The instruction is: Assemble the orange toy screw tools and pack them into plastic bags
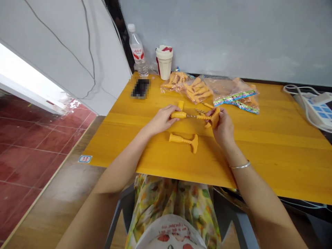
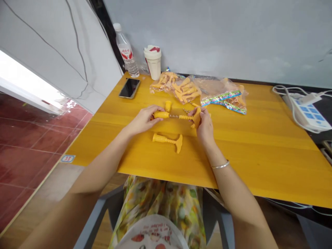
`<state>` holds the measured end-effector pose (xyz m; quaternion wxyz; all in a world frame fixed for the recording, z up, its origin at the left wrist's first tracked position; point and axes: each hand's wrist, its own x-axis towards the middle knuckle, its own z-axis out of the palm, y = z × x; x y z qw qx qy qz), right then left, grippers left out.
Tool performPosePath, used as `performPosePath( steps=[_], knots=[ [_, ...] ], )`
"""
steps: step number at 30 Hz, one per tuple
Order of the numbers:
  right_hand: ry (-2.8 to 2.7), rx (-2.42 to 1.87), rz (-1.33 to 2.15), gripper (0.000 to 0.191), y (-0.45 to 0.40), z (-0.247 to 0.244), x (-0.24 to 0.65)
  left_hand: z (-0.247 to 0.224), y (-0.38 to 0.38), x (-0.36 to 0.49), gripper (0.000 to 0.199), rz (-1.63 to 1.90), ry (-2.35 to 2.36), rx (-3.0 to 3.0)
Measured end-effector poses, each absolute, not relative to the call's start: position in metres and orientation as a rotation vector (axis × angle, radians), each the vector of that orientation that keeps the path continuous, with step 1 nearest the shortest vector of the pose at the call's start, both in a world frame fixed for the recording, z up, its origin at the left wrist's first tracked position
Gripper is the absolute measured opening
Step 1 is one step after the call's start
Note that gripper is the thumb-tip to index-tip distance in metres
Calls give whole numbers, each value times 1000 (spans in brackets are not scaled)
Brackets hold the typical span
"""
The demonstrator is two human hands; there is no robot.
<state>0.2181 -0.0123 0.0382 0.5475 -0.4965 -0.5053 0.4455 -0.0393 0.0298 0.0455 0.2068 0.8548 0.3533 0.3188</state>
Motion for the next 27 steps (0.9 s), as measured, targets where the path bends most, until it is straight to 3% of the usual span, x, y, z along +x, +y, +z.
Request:
performPosePath(
  steps=[3, 14, 20, 24, 27],
  knots=[
    [-1126, -1110, 1027, 19, -16, 38, 210, 45, 26, -35, 26, 874, 963, 2379],
    [-1103, -990, 1450, 29, -25, 43, 197, 46, 20, -28, 28, 872, 849, 2347],
    [-1702, -1203, 974, 34, -28, 43, 204, 45, 22, -32, 24, 913, 962, 2299],
    [-1691, -1340, 1149, 65, -32, 42, 198, 40, 23, -32, 24, 895, 951, 2508],
    [-1560, -1292, 1300, 68, -32, 38, 196, 38, 25, -33, 29, 909, 981, 2619]
  ],
)
